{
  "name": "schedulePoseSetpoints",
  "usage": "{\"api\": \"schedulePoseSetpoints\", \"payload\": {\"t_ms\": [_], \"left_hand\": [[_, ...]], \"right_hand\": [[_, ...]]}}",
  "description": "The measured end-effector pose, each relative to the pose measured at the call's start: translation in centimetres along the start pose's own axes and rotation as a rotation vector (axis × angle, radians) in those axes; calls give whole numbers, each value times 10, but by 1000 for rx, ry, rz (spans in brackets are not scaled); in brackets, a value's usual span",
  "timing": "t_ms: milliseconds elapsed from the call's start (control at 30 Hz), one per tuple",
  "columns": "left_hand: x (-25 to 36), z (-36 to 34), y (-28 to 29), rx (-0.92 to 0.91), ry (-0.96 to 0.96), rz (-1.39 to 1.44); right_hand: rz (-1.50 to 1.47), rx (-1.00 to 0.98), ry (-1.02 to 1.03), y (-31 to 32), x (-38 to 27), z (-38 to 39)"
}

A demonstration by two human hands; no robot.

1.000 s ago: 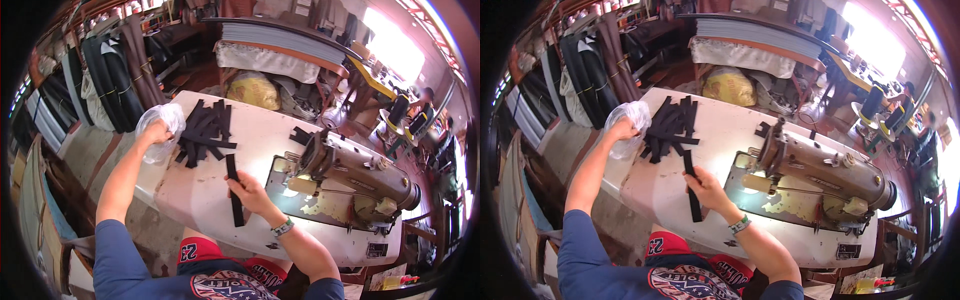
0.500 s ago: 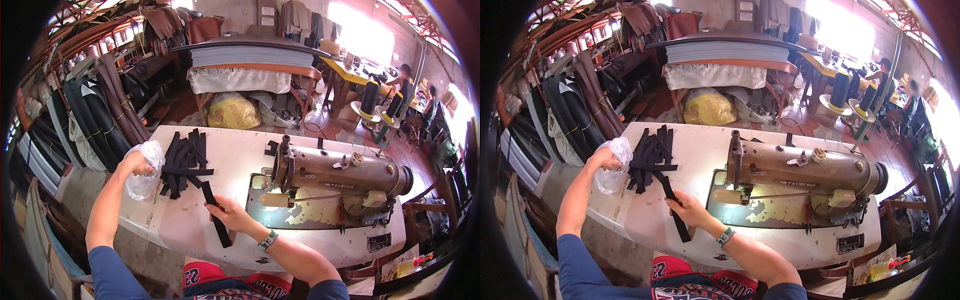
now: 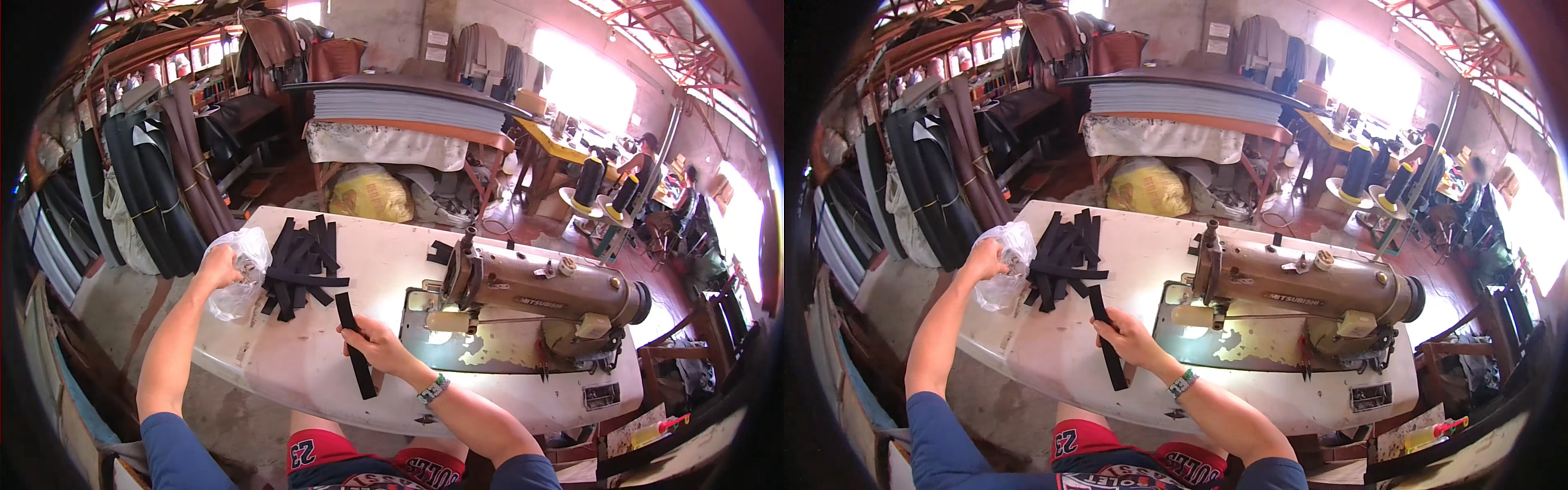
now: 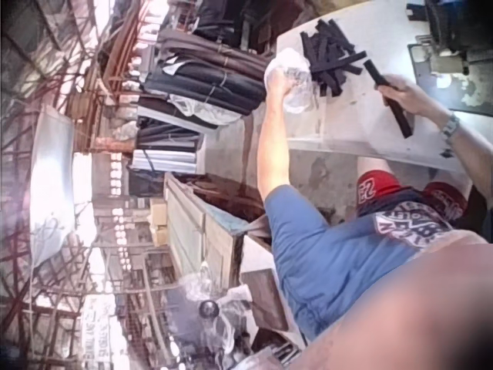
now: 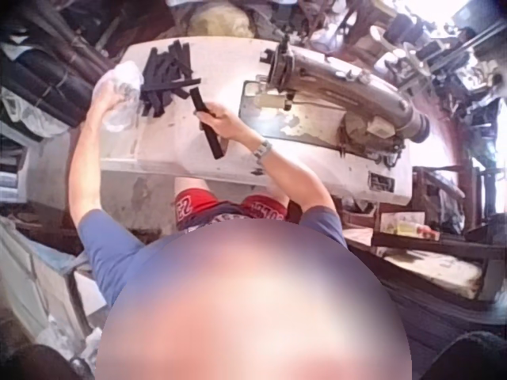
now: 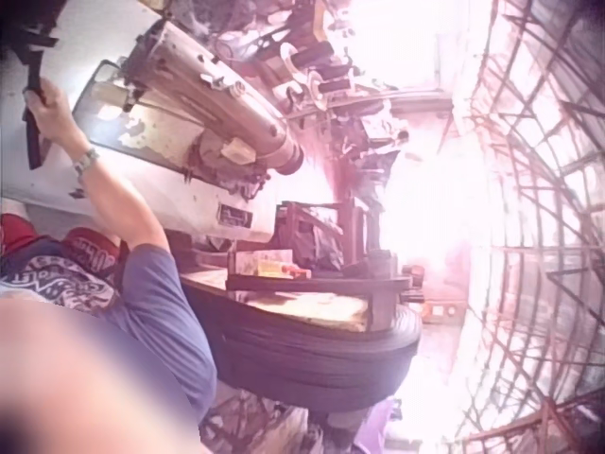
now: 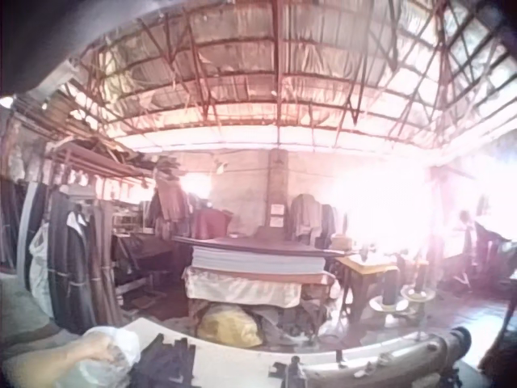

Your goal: The person sews and assembles small black straps with metal rings using an industrial sewing machine.

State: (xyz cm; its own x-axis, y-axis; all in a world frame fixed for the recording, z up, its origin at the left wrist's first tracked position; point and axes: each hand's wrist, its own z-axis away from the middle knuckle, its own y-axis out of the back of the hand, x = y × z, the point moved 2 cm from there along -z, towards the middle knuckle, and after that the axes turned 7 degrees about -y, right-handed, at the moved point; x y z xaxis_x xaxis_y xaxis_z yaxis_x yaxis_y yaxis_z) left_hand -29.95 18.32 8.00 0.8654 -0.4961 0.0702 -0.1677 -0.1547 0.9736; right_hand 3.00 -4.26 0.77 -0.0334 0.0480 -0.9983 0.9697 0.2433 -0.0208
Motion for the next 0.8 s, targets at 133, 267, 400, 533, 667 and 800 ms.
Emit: {"api": "schedulePoseSetpoints", "payload": {"t_ms": [133,267,400,533,667,800], "left_hand": [[24,9,10,-52,50,76],[13,13,5,177,111,120],[1,19,-4,257,145,200],[-1,48,1,433,63,310],[106,108,46,273,92,1188],[197,152,11,268,95,1657]], "right_hand": [[-16,11,16,3,1,0],[-21,35,11,7,-1,-1],[-43,30,-65,8,-16,2],[-414,3,-159,-1,-19,13],[-387,95,-75,-23,-62,72],[-254,253,-87,-47,-61,87]]}}
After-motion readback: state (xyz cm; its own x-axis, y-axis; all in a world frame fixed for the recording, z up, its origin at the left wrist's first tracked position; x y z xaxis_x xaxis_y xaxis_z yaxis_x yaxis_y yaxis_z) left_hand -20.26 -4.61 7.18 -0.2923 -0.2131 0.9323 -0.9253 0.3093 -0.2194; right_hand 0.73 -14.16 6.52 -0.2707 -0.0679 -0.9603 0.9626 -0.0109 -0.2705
